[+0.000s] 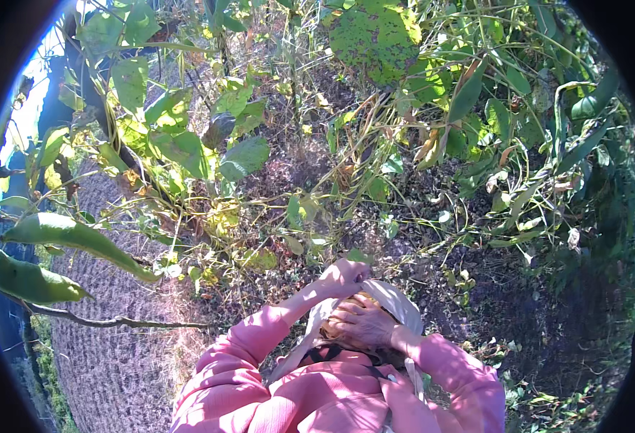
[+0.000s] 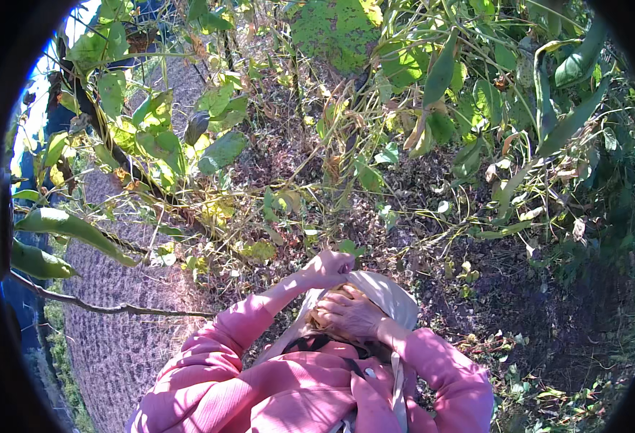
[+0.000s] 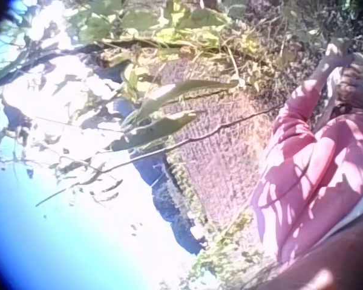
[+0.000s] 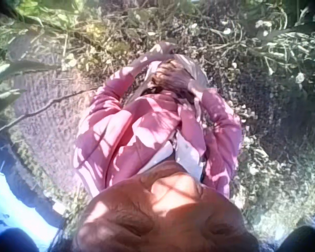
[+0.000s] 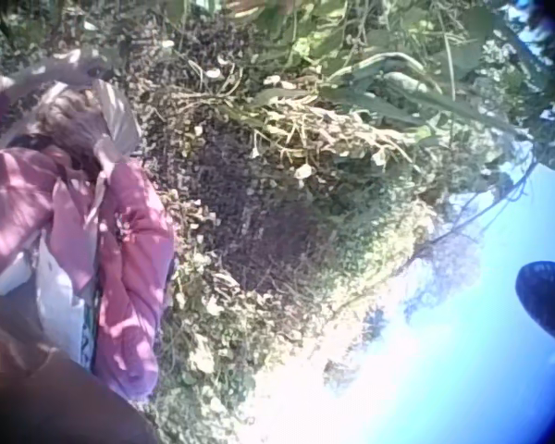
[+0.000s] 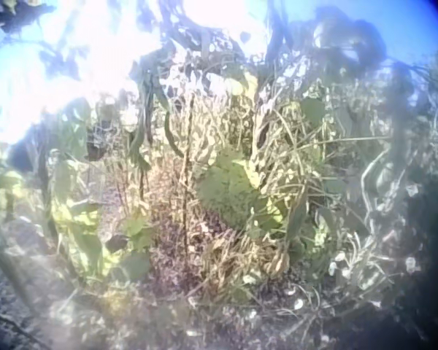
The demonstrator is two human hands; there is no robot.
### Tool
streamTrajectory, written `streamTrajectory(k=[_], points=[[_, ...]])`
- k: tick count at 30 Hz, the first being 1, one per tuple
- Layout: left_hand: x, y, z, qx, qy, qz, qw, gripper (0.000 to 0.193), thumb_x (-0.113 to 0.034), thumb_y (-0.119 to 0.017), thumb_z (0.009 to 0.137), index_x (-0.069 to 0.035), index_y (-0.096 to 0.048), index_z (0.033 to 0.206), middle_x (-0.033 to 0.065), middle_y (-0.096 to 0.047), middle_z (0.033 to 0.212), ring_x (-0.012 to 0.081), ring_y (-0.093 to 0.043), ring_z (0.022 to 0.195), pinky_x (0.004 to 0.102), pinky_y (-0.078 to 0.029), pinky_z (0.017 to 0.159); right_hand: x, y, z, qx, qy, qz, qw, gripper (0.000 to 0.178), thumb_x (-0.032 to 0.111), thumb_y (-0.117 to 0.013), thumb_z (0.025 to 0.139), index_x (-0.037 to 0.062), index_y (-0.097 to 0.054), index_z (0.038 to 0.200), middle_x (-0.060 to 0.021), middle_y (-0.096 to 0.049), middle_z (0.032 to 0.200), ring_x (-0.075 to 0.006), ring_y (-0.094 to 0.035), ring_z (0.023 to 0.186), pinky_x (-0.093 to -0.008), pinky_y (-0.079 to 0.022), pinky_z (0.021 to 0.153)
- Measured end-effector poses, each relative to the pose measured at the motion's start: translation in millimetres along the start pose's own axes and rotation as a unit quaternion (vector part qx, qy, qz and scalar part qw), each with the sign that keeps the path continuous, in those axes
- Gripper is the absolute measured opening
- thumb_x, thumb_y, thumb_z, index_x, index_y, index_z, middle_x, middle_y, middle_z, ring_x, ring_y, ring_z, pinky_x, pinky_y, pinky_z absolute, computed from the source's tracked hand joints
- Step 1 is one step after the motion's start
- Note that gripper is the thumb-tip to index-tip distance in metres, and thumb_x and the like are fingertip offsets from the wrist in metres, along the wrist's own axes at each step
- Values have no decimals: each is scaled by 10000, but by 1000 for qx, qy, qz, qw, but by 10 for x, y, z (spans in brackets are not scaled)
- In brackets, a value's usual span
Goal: The person harvests broad bean pods from vines in an outdoor field. They reach into the foliage, pluck pods by hand, and place them into a cloth bag carried across the chest. The person moves between plants and continues collecting pods throughout the clip.
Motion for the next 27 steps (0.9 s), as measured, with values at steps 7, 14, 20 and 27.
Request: streamTrajectory(k=[7, 14, 20, 27], points=[[256, -179, -36, 73, 75, 68, 992, 174, -163, -654, 730, -67, -586, 859, 129, -623, 681, 323, -641, 645, 413, -487, 581, -175, -57, 37, 49, -44, 7, 998, 255, 336, -540, 884, 254, -636, 1105, -10, -503, 1277, -287, -470, 1208, -453, -429, 972], [64, -149, 17, 188, 58, 49, 979, 262, -267, -691, 770, -54, -605, 897, 125, -650, 762, 307, -653, 705, 401, -518, 644, -387, 559, -180, 68, -195, 190, 960, 287, 186, -631, 826, 182, -677, 1108, -88, -628, 1140, -290, -610, 1021, -394, -478, 909], [-655, 690, 930, -119, -37, -306, 944, 229, -54, -583, 894, -9, -589, 1119, 77, -643, 1004, 153, -636, 882, 294, -520, 791, -1156, 1978, -533, -283, -424, 255, 822, 141, 81, -605, 905, 22, -674, 1013, -75, -682, 822, -129, -649, 699, -263, -518, 632], [-425, 1145, 2298, -367, -30, 3, 930, 306, -182, -565, 899, -28, -552, 1163, 132, -611, 1009, 226, -611, 924, 356, -500, 790, -1044, 2375, -448, -419, -319, 232, 818, 149, 23, -577, 908, 26, -664, 1028, -60, -663, 751, -88, -602, 638, -235, -480, 586]])
Point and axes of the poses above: each hand's wrist, its own z-axis towards the middle knuckle, its own y-axis out of the back of the hand, x = y × z, the point moved 10 cm from there along z, towards the middle knuckle
